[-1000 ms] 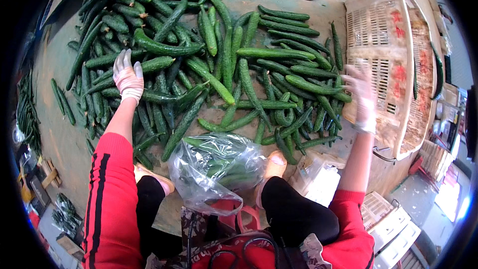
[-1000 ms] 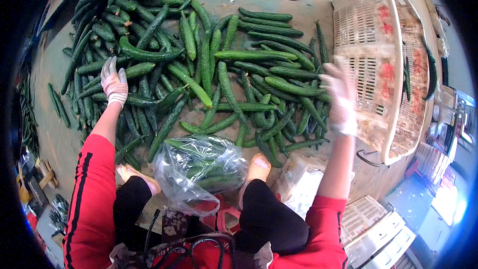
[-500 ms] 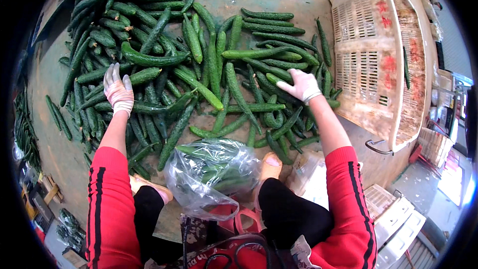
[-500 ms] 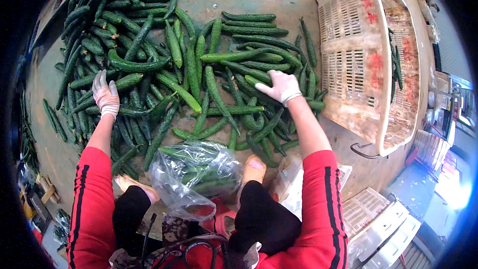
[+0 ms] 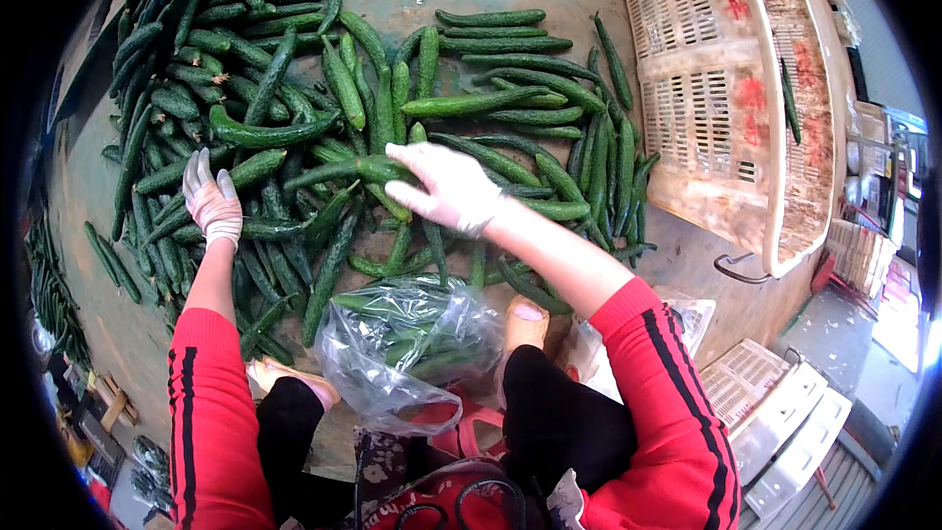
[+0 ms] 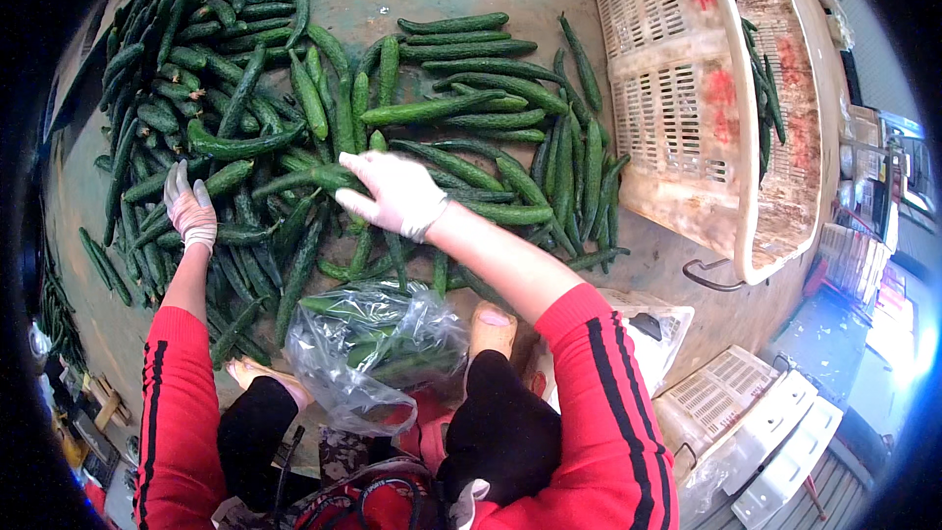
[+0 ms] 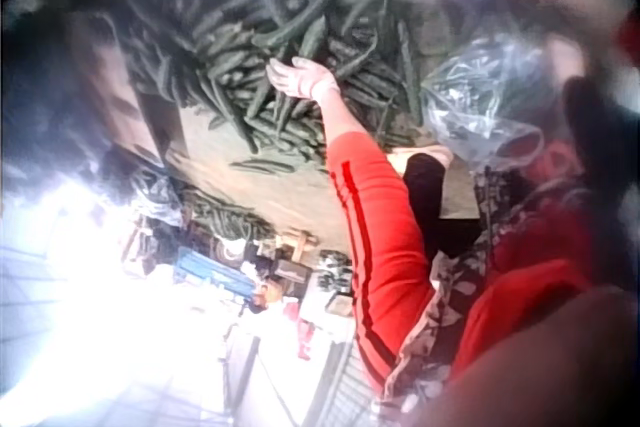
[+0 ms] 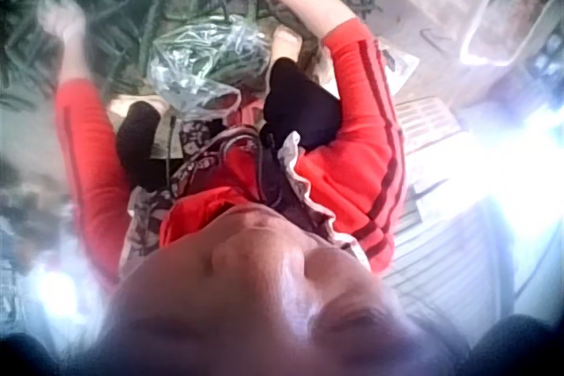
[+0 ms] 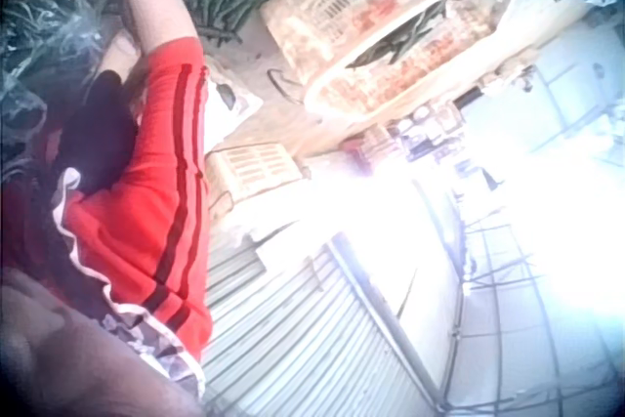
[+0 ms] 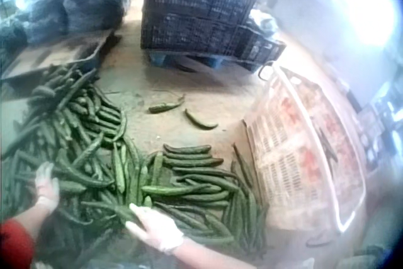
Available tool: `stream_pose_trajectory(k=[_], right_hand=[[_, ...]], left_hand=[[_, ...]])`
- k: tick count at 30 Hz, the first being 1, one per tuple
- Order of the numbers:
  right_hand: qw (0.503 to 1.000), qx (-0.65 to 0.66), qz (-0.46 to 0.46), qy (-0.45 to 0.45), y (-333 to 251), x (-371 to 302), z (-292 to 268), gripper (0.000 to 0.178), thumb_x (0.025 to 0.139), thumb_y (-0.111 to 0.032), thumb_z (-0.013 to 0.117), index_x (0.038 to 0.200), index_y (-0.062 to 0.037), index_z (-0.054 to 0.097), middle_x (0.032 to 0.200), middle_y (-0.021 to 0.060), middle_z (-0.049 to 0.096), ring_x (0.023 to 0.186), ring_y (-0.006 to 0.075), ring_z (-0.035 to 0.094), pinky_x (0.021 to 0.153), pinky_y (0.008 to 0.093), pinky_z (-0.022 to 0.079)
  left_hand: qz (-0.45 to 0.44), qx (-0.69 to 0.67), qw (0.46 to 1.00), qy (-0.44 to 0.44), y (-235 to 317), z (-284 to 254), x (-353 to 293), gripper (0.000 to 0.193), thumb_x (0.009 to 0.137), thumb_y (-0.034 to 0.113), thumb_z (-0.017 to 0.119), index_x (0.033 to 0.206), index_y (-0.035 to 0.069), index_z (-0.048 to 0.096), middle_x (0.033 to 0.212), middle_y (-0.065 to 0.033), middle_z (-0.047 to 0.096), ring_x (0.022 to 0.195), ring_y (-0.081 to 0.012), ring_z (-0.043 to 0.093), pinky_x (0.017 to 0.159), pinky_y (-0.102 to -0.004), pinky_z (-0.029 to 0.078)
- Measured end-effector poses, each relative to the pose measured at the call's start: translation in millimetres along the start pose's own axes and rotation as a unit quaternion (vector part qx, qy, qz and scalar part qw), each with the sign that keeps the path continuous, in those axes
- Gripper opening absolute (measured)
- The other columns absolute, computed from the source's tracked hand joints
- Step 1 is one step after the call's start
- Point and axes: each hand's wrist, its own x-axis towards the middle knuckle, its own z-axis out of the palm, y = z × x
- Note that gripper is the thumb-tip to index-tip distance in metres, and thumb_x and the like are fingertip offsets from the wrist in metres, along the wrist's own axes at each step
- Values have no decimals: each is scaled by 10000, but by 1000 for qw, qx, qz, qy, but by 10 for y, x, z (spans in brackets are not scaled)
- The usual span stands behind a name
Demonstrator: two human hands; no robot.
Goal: The person sorts cucumbers from a large pile on the floor into plastic bags. They pick cucumbers by hand, place them into bags, and occasionally move the bags to a nearby scale.
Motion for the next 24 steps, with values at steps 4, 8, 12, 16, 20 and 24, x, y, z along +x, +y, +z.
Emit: stream_pose_trajectory(k=[4,8,12,16,20,24], right_hand=[[966,-243,64,57,480,312,-560,442,757,-318,638,1125,-85,564,1062,135,602,973,324,563,824,436,463],[871,-410,256,-89,1074,39,-689,661,716,-455,721,1236,-113,498,1062,87,605,957,262,603,762,402,485],[922,-241,252,-168,879,-483,-417,358,880,-318,509,1124,-58,535,866,164,667,823,332,647,744,439,509],[944,-62,258,-194,658,-869,-369,411,862,-397,541,1048,-36,604,883,207,657,829,360,632,761,451,483],[856,299,385,-175,737,-1071,-580,488,877,-308,637,1189,57,551,770,56,604,591,77,496,568,239,450],[904,188,373,-93,721,-1059,-587,505,865,-292,641,1242,25,528,936,152,647,820,198,599,759,312,475]], left_hand=[[-2,11,1000,-5,-13,-44,-11,470,877,227,501,1327,113,427,1368,-105,421,1262,-316,372,1051,-444,304],[2,-5,1000,-1,-9,1,13,483,873,248,505,1332,119,425,1360,-111,428,1263,-317,371,1051,-455,300],[-15,1,1000,-14,41,-24,17,488,870,250,511,1331,117,425,1360,-109,427,1267,-317,367,1051,-459,298],[-21,1,1000,-16,36,-50,5,489,870,250,514,1332,115,425,1367,-107,419,1267,-317,367,1053,-457,299],[-18,2,1000,-14,16,-30,0,489,869,247,519,1330,113,424,1366,-108,418,1262,-321,369,1054,-453,301],[-13,-1,1000,-9,37,-33,15,483,868,243,522,1323,113,427,1365,-110,418,1258,-328,371,1055,-450,302]])
